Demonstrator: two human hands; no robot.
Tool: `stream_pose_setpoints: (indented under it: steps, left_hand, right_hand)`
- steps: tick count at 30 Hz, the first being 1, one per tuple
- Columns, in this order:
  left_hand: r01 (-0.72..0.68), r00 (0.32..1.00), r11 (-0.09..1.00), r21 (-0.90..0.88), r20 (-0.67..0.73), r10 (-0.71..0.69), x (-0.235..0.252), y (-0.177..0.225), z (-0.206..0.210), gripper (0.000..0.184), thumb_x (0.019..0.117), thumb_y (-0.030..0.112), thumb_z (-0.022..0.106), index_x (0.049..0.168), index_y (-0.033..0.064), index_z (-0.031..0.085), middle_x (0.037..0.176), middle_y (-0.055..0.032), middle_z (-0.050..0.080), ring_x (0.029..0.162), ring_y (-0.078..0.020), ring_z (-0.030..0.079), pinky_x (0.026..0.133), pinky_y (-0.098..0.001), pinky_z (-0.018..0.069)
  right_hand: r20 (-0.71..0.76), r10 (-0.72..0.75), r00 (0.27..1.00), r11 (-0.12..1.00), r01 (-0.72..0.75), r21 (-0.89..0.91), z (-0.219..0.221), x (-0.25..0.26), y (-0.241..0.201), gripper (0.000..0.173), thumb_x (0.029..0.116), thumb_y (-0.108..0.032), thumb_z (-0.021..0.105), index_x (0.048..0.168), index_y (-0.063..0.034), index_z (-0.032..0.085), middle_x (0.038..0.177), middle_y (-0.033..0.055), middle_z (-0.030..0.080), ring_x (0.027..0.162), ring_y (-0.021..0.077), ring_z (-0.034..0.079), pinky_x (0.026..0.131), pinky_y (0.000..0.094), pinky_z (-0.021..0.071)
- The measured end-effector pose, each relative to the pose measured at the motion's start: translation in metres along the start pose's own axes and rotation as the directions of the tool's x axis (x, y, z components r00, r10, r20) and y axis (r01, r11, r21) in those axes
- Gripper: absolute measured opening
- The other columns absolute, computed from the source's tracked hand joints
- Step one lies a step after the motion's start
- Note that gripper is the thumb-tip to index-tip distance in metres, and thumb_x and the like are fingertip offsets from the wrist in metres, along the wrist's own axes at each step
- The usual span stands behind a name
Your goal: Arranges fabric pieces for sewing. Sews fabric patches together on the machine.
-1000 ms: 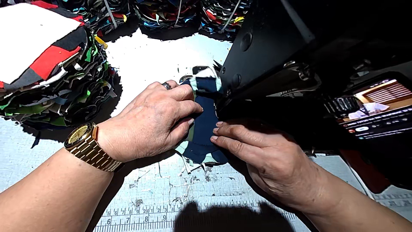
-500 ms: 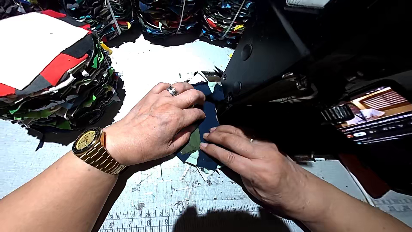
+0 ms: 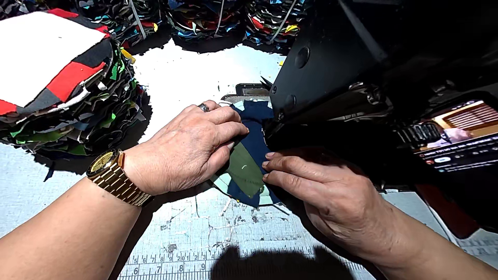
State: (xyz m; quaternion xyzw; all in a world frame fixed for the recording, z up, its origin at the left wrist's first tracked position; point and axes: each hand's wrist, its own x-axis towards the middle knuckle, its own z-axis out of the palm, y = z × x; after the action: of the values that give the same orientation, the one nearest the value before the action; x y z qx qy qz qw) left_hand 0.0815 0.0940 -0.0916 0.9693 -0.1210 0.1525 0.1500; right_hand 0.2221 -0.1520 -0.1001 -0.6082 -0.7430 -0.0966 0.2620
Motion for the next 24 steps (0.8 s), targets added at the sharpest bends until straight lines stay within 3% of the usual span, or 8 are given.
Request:
stream_pose_setpoints:
  steps: [8,10,12,14,16,18,20,24]
  left_hand:
    - [0.01,1.0,1.0,-0.018,0.011,-0.01,0.0,0.014,-0.006,0.04,0.1001,0.025,0.042,0.119,0.0142,0.075,0.102,0.0,0.064,0.096,-0.0148,0.058,0.081,-0.0353,0.045]
    - [0.009,1.0,1.0,-0.017,0.009,-0.009,0.0,0.014,-0.005,0.039,0.1001,0.025,0.043,0.119,0.0146,0.075,0.1,0.0005,0.063,0.094,-0.0142,0.058,0.081,-0.0353,0.045]
    - [-0.002,1.0,1.0,-0.005,-0.006,0.002,0.001,0.014,-0.005,0.039,0.0996,0.025,0.043,0.117,0.0146,0.076,0.098,0.0002,0.063,0.093,-0.0152,0.058,0.08,-0.0362,0.0441]
    - [-0.024,0.999,1.0,0.013,-0.038,0.024,0.0,0.011,-0.002,0.039,0.0986,0.024,0.044,0.116,0.0145,0.077,0.103,-0.0014,0.065,0.099,-0.0191,0.057,0.081,-0.0386,0.0421]
    - [-0.022,0.999,0.999,0.028,-0.036,0.023,-0.001,0.01,-0.002,0.039,0.0992,0.025,0.043,0.118,0.0158,0.076,0.127,-0.003,0.066,0.126,-0.0231,0.054,0.099,-0.0439,0.0434]
    - [-0.023,1.0,1.0,0.011,-0.011,0.023,-0.003,0.007,0.0,0.042,0.1019,0.027,0.04,0.127,0.0131,0.072,0.14,-0.0049,0.062,0.137,-0.0228,0.051,0.111,-0.0457,0.041]
    - [-0.022,1.0,0.999,-0.024,0.004,0.022,-0.003,0.004,0.0,0.044,0.1027,0.026,0.039,0.13,0.0116,0.07,0.139,-0.0052,0.062,0.134,-0.0203,0.053,0.111,-0.0434,0.0427]
    - [-0.032,0.999,0.998,-0.062,-0.009,0.031,-0.004,0.005,-0.002,0.04,0.0998,0.021,0.042,0.121,0.0123,0.074,0.124,-0.0023,0.067,0.118,-0.0165,0.06,0.098,-0.0384,0.0479]
  right_hand:
    - [-0.076,0.043,0.996,0.999,-0.044,-0.016,-0.008,0.0,0.009,0.023,0.0922,0.006,0.052,0.084,-0.0015,0.072,0.093,0.0121,0.071,0.099,0.023,0.068,0.09,0.0355,0.0552]
    - [-0.095,0.045,0.995,0.999,-0.046,-0.015,-0.007,-0.001,0.007,0.023,0.0934,0.006,0.051,0.09,-0.0006,0.072,0.096,0.0137,0.071,0.102,0.0242,0.068,0.093,0.0367,0.0546]
    - [-0.07,0.041,0.997,0.999,-0.042,-0.011,-0.002,-0.003,0.003,0.028,0.096,0.004,0.05,0.108,-0.0005,0.075,0.112,0.0165,0.073,0.114,0.026,0.068,0.102,0.0388,0.0532]
    - [-0.015,0.032,0.999,0.999,-0.032,-0.011,0.003,-0.004,0.001,0.035,0.0961,0.004,0.049,0.121,-0.0023,0.073,0.122,0.0167,0.071,0.119,0.0262,0.066,0.105,0.0392,0.0516]
    - [0.01,0.024,1.0,0.999,-0.023,-0.027,0.005,-0.005,-0.001,0.036,0.0954,0.004,0.05,0.122,-0.0026,0.073,0.122,0.0163,0.07,0.118,0.0266,0.066,0.104,0.039,0.052]
    - [0.017,0.018,1.0,0.999,-0.017,-0.047,0.004,-0.005,-0.001,0.034,0.0954,0.003,0.051,0.119,-0.0021,0.074,0.119,0.016,0.071,0.115,0.0269,0.066,0.103,0.0393,0.0522]
    - [0.008,0.018,1.0,0.998,-0.017,-0.068,0.003,-0.005,0.0,0.034,0.0948,0.003,0.05,0.116,-0.0022,0.076,0.117,0.016,0.072,0.114,0.0271,0.068,0.102,0.0398,0.0522]
    - [-0.038,0.049,0.998,0.994,-0.052,-0.096,-0.002,-0.003,0.003,0.029,0.0949,0.003,0.051,0.106,-0.0023,0.078,0.107,0.014,0.074,0.109,0.0261,0.069,0.1,0.039,0.0535]
